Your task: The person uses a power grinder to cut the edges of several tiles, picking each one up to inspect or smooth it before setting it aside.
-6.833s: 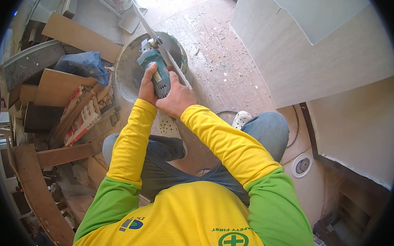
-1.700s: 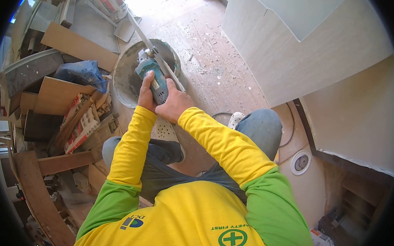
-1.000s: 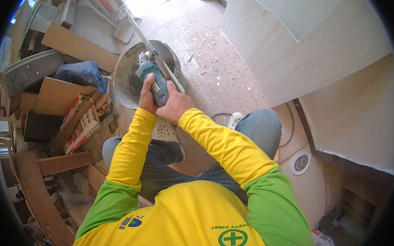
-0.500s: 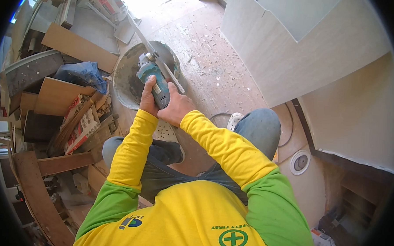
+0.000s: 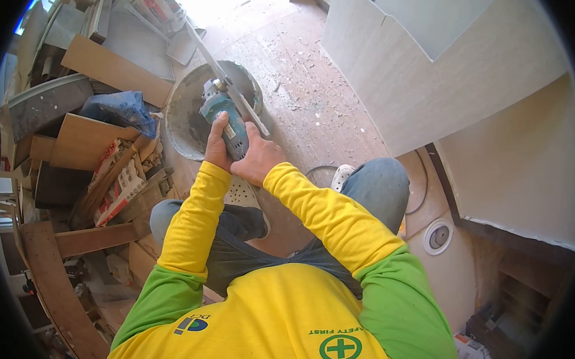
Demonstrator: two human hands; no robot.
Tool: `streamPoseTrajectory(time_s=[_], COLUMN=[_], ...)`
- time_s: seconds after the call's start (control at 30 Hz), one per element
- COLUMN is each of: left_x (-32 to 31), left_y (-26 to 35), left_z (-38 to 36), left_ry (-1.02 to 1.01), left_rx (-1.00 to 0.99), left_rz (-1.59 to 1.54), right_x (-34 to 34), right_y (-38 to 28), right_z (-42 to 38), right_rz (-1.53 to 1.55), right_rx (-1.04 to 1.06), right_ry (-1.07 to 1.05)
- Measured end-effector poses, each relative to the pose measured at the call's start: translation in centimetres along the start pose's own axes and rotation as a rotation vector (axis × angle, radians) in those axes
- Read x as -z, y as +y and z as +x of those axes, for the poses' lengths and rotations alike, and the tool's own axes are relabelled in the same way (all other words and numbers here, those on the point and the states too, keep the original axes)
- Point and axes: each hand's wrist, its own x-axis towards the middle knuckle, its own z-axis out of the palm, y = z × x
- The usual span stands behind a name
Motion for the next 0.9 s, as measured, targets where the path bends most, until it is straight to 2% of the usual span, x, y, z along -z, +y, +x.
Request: streamPoseTrajectory(time_s=[0.9], left_x=[-1.0], left_y=[0.1], left_z=[-1.4], left_ry=[-0.01], left_rx=[0.034], left_rz=[-0.034], right_x=[0.1], right_y=[0.0], right_z=[-0.8], right_rz=[0.016], right_rx=[-0.017], right_ry=[-0.01])
